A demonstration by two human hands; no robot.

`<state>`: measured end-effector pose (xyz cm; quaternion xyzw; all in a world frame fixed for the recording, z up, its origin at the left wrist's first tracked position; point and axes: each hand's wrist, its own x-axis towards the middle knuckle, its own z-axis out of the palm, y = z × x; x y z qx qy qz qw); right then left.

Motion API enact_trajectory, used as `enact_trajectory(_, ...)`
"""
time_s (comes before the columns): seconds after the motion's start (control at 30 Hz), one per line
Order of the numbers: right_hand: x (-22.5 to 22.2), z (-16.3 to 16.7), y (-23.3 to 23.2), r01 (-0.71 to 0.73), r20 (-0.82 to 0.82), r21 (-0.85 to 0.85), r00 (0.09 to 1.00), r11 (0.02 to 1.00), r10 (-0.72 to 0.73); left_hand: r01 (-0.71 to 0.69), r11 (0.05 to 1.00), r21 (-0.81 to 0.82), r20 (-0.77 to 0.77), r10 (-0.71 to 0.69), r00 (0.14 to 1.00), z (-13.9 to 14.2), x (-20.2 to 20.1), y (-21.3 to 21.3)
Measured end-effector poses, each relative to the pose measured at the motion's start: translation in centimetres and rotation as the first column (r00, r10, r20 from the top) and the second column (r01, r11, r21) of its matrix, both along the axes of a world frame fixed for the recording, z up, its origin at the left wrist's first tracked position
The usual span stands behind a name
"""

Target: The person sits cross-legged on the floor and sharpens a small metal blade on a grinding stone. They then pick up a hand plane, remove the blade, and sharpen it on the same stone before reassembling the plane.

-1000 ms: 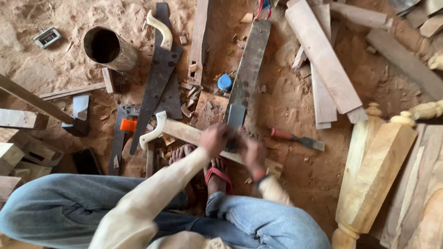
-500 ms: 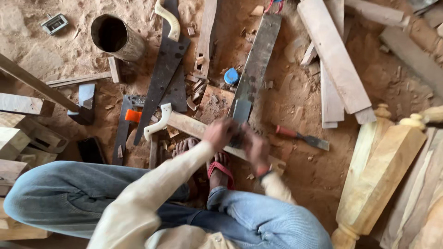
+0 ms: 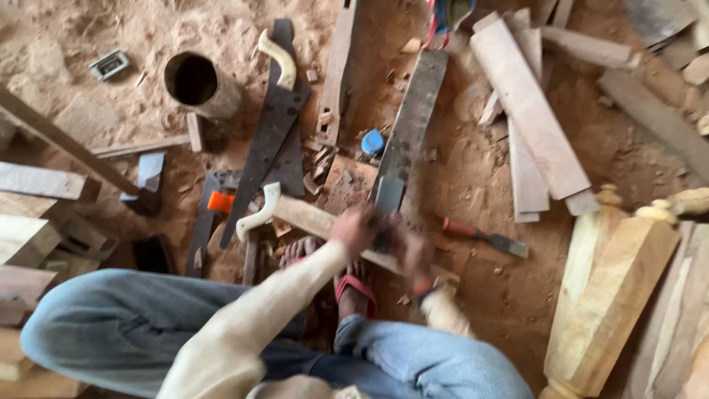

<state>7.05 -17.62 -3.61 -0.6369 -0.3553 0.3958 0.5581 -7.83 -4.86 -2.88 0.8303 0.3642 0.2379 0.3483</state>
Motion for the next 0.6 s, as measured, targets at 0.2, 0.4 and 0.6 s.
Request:
enact_trajectory(0.2,3.9,2.3,5.0,-0.082,0.734,0.089,0.679,0.993,-0.01,0.048,0.99,-0.135,-0.085,-0.06,0.995,1.2,4.2,4.6)
enact_trajectory(0.4,-2.7,2.9,-1.9,-0.002,0.697,0.039,0.716,0.999,-0.026,0.177,0.976,-0.125,-0.006,-0.179,0.984,0.5,-2.7,-1.2)
enact_trajectory(0.6,3.6,3.7,4.5,-0.038,0.71,-0.097,0.698,0.995,0.096,0.047,0.992,-0.118,-0.029,-0.051,0.998,-0.2,4.0,4.1)
